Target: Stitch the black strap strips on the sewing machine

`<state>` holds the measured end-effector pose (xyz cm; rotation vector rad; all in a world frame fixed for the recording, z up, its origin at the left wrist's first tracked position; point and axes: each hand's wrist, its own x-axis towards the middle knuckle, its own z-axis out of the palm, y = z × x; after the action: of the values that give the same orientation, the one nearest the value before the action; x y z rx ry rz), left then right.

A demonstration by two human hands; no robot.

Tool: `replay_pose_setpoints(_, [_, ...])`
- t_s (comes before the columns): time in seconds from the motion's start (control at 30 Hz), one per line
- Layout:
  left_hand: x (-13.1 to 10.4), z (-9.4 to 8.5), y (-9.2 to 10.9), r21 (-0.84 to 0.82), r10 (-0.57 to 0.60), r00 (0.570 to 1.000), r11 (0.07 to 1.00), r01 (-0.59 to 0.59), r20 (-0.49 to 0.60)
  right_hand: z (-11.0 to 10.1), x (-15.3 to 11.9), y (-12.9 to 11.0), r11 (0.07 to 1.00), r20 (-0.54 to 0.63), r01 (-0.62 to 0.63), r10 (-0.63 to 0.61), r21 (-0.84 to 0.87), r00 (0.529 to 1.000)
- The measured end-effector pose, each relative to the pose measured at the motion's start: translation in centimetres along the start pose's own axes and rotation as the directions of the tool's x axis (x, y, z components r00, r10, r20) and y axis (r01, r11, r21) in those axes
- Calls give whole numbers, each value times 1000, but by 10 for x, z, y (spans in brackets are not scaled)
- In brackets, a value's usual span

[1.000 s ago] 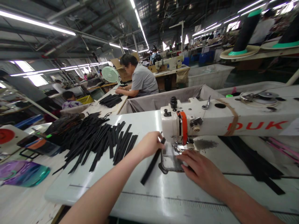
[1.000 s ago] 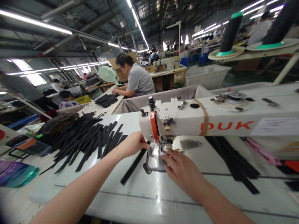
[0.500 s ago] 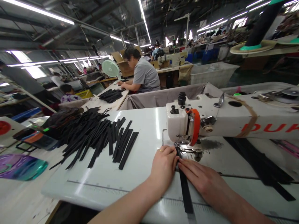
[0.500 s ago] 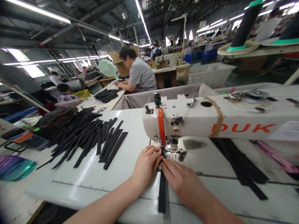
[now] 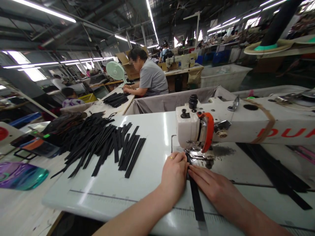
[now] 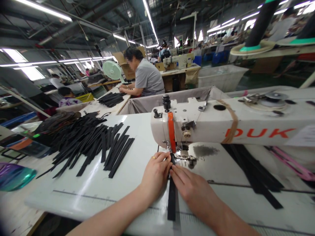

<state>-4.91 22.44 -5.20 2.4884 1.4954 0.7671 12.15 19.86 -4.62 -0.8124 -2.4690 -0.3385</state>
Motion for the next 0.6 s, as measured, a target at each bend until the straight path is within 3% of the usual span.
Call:
replay_pose_setpoints(0.2, [2, 2, -1, 66, 38, 998, 997, -41, 47, 0, -2, 0, 1000, 26, -5, 5, -5, 1000])
replay_pose_setpoints(0.33, [4, 1, 2, 116, -1, 996, 993, -10, 93, 0, 1, -1, 999, 28, -30, 30, 13, 999])
replay_pose_setpoints(0.6, [3, -5, 8, 113, -24, 997, 993, 15, 79, 1, -3, 0, 998, 30, -52, 51, 36, 998])
